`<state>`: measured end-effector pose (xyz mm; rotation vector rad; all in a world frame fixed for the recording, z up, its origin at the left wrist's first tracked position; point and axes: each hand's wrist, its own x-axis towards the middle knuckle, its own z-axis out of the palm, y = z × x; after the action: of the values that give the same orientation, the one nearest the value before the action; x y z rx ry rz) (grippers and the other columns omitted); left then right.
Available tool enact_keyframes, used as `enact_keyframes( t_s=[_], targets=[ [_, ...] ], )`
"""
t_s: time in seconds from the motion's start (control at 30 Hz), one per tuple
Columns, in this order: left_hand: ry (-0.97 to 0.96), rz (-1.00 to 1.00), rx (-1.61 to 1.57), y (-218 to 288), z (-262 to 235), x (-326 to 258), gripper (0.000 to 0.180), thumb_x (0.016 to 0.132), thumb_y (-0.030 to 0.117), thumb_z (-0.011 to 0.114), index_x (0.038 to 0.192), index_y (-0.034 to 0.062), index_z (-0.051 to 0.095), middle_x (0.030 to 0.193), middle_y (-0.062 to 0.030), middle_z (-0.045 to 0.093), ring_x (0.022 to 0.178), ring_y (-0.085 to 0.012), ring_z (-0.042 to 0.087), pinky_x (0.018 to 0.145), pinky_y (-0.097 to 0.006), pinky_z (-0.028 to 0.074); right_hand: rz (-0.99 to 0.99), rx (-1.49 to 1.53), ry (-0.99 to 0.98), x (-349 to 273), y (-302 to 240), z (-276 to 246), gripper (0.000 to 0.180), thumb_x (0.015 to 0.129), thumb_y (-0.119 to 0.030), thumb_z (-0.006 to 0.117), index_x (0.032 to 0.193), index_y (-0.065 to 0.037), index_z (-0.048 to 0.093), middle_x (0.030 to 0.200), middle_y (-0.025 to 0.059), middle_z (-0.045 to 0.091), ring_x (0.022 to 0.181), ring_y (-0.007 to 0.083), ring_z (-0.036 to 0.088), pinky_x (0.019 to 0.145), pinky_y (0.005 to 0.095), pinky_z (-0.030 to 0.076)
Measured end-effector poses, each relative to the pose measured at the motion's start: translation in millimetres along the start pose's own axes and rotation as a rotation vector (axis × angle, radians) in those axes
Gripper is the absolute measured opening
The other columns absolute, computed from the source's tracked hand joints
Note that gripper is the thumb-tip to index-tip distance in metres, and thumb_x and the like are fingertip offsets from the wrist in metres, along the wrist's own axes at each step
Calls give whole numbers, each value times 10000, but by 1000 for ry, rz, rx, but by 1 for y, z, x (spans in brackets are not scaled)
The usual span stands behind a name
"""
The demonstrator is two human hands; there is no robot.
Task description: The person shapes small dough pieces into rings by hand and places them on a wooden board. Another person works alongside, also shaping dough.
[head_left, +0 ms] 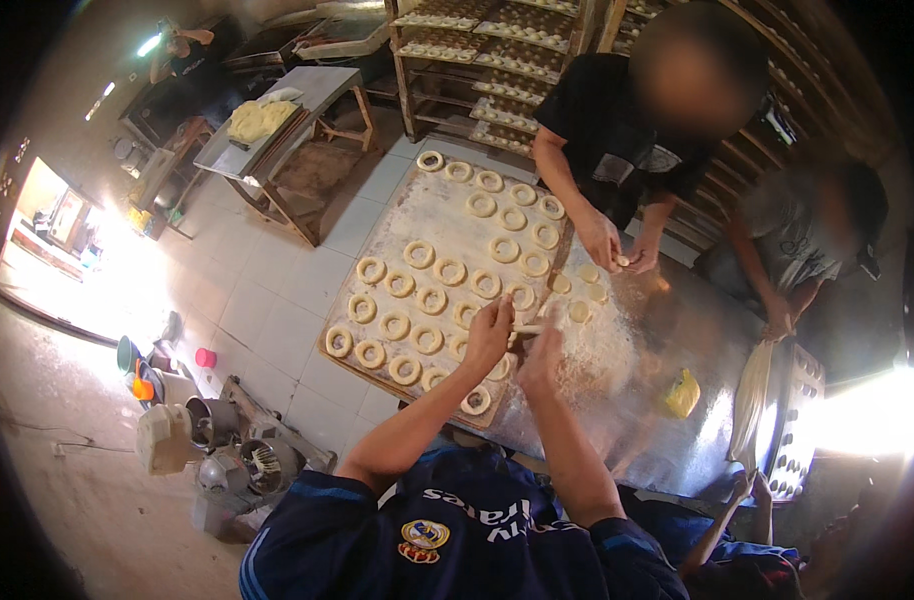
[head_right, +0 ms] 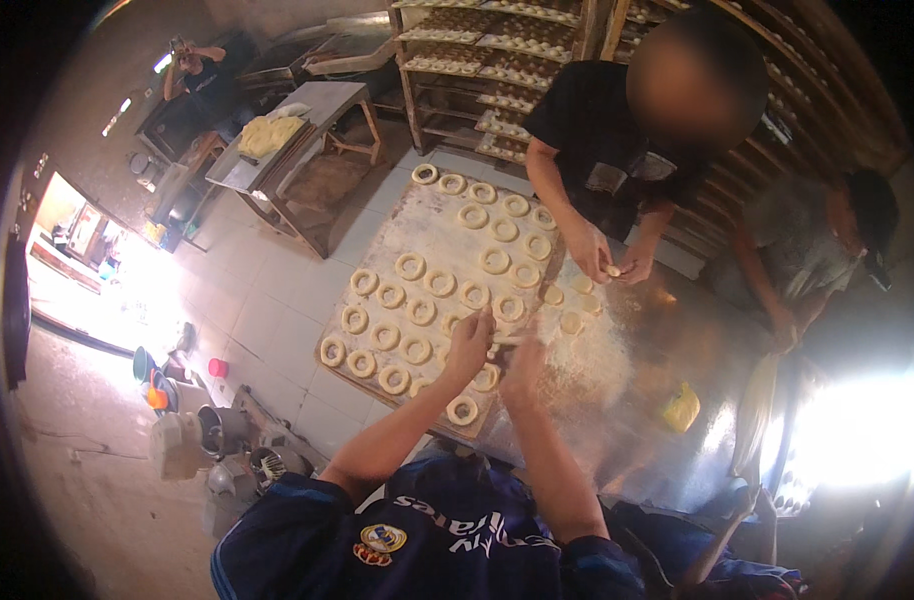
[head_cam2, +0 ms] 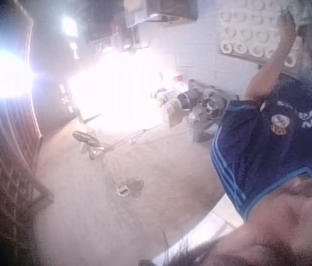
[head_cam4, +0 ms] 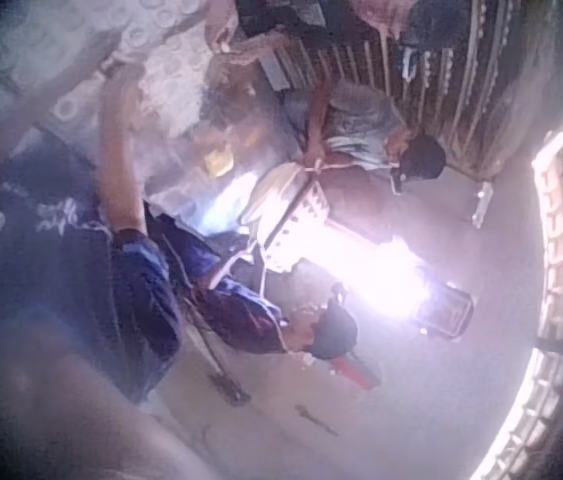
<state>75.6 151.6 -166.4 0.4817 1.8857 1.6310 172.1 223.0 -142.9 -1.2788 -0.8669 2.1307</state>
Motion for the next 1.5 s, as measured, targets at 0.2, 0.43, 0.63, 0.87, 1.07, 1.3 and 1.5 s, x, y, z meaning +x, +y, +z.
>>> enact_keyframes(
  t_s=[0.2, 0.43, 0.63, 0.87, 1.07, 1.3, 1.5],
  targets=[
    [31, -116, -227, -10, -69, 26, 396, 1123, 432, 519, 1056, 57, 625, 728, -170, 653, 619, -339, 655, 543, -455, 507, -198, -90, 1, 1, 42, 79, 581, 1080, -584, 583, 872, -43, 627, 731, 30, 600, 597, 130, 555, 543, 306, 518],
    [-75, 133, 15, -19, -173, 69, 307, 1101, 316, 638, 1232, 39, 618, 942, -41, 714, 822, -147, 665, 697, -348, 531, -201, -220, -60, 42, 92, 161, 523, 1078, -498, 621, 884, -13, 611, 808, 31, 616, 736, 136, 567, 643, 322, 467],
    [63, 289, 63, -20, -252, 148, 275, 1051, 136, 691, 1296, 10, 698, 1163, -62, 734, 1054, -180, 677, 940, -363, 557, -894, -582, -297, 103, 103, 250, 214, 1033, -193, 711, 1089, -8, 619, 1005, 82, 675, 862, 171, 640, 759, 352, 560],
    [252, 442, 653, -39, -279, 194, 268, 954, 136, 731, 1201, 32, 732, 1024, -211, 720, 964, -412, 698, 849, -490, 564, -868, -736, -82, 122, 120, 222, 156, 1015, -37, 655, 1139, -7, 567, 1006, 126, 658, 969, 238, 683, 827, 367, 584],
    [44, 443, 612, -43, -300, 219, 185, 927, 106, 766, 1099, 38, 765, 982, -168, 715, 926, -338, 714, 819, -433, 571, -747, -772, -15, 25, 88, 114, 138, 1005, -4, 639, 1127, -28, 579, 989, 121, 673, 914, 234, 700, 815, 363, 589],
    [13, 499, 623, -31, -302, 225, 235, 919, 65, 776, 1148, 26, 745, 991, -110, 727, 896, -247, 709, 768, -380, 584, -778, -1108, 637, 98, 9, -59, 206, 957, -101, 670, 1150, -29, 674, 1101, 206, 712, 1089, 417, 678, 899, 497, 533],
    [48, 474, 410, 14, -213, 156, 190, 1012, 99, 709, 1187, 24, 721, 1071, -92, 748, 918, -198, 702, 766, -338, 574, -715, -1466, 547, 122, -19, -79, 259, 927, -105, 709, 1161, -25, 631, 1125, 196, 708, 1166, 423, 646, 939, 505, 518]
  ],
)
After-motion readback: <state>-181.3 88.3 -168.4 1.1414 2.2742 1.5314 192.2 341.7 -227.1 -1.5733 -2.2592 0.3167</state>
